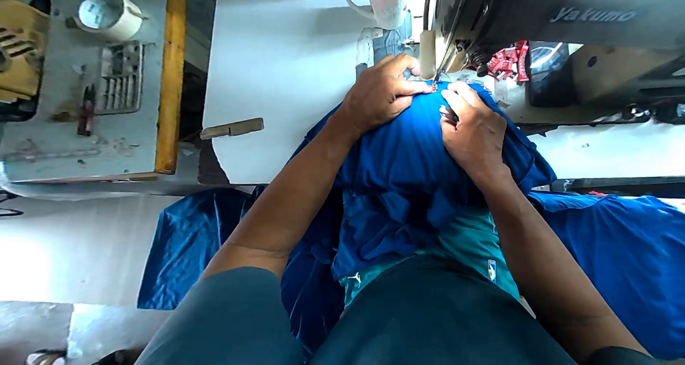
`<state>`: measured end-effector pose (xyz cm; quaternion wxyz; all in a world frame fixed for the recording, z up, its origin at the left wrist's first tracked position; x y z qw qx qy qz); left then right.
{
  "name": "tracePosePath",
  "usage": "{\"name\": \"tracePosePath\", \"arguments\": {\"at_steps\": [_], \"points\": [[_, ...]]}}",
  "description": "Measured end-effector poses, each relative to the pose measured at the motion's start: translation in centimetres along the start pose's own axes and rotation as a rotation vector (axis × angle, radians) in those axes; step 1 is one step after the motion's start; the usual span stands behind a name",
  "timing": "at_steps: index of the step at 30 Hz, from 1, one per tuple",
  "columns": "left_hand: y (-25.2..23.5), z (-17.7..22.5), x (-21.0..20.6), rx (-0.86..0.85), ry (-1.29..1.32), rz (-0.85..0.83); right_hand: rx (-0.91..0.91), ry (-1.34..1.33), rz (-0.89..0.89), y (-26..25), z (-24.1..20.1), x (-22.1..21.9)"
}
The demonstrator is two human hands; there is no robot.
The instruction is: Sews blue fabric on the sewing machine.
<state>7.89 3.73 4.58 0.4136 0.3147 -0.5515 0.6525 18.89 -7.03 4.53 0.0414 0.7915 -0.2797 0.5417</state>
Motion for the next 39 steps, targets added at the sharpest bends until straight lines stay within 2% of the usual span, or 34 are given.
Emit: {"name": "tracePosePath", "arguments": {"at_steps": [39], "points": [[-0.2, -0.4, 0.1, 0.069, -0.050, 0.014, 0.029, 0.020, 0.005, -1.2, 0.2, -0.1]]}}
Point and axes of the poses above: each hand's wrist, its own y-axis away from the middle knuckle, its own x-axis out of the back of the hand, z = x × y, the point moved 10 cm from there along -y, towards the middle knuckle, and after that the axes turned 13 degrees about -x, right-handed, at the moved point
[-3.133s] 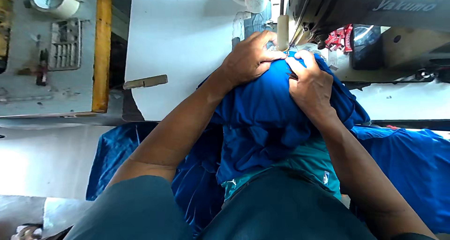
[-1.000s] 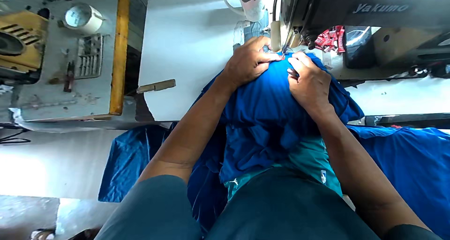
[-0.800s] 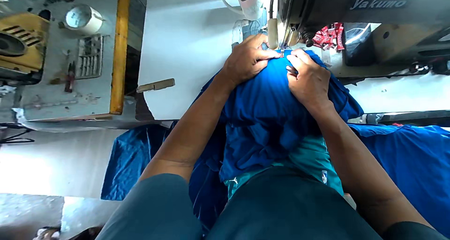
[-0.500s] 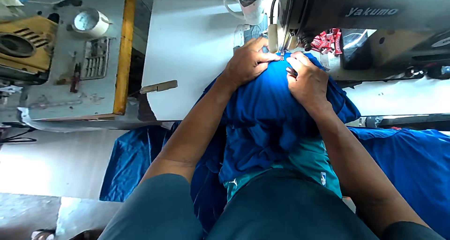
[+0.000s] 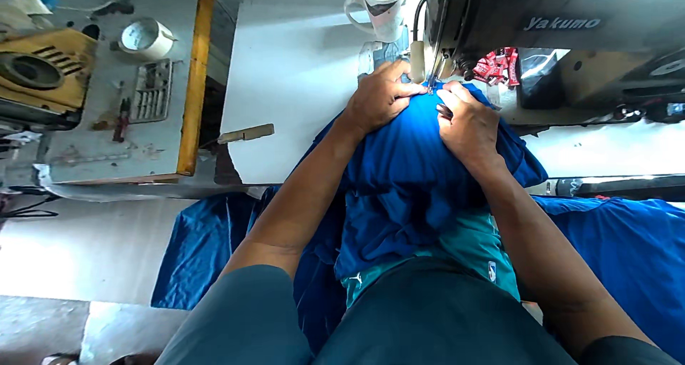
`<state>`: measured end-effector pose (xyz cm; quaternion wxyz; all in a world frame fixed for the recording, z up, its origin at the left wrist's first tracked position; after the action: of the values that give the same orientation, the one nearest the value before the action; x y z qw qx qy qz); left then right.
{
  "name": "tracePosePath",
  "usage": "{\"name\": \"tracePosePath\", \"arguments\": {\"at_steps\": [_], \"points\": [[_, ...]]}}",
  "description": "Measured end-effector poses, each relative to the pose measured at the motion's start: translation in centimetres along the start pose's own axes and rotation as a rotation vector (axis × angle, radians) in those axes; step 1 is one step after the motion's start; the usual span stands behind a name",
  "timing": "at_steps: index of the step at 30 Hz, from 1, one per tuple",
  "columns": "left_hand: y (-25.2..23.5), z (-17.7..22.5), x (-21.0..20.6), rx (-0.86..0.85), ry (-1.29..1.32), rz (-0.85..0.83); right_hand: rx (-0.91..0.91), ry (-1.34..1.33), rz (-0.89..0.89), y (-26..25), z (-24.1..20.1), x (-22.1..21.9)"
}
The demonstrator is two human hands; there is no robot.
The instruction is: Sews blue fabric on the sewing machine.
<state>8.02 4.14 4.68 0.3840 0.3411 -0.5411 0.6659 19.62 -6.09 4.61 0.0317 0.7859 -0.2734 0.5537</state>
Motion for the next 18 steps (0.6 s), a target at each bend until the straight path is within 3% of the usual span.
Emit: {"name": "tracePosePath", "arguments": {"at_steps": [18], "points": [[-0.17, -0.18, -0.05, -0.002, -0.010, 0.009, 0.004, -0.022, -0.010, -0.32, -0.06, -0.21]]}}
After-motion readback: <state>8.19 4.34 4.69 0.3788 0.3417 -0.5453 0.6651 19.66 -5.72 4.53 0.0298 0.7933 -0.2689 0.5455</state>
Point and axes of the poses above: each hand's wrist, its own y-axis away from the middle knuckle, its own x-axis out of the back of the hand, z = x × y, the point moved 10 cm from there along -y, towards the middle knuckle, and after that the axes turned 13 degrees about -x, right-handed, at the moved point
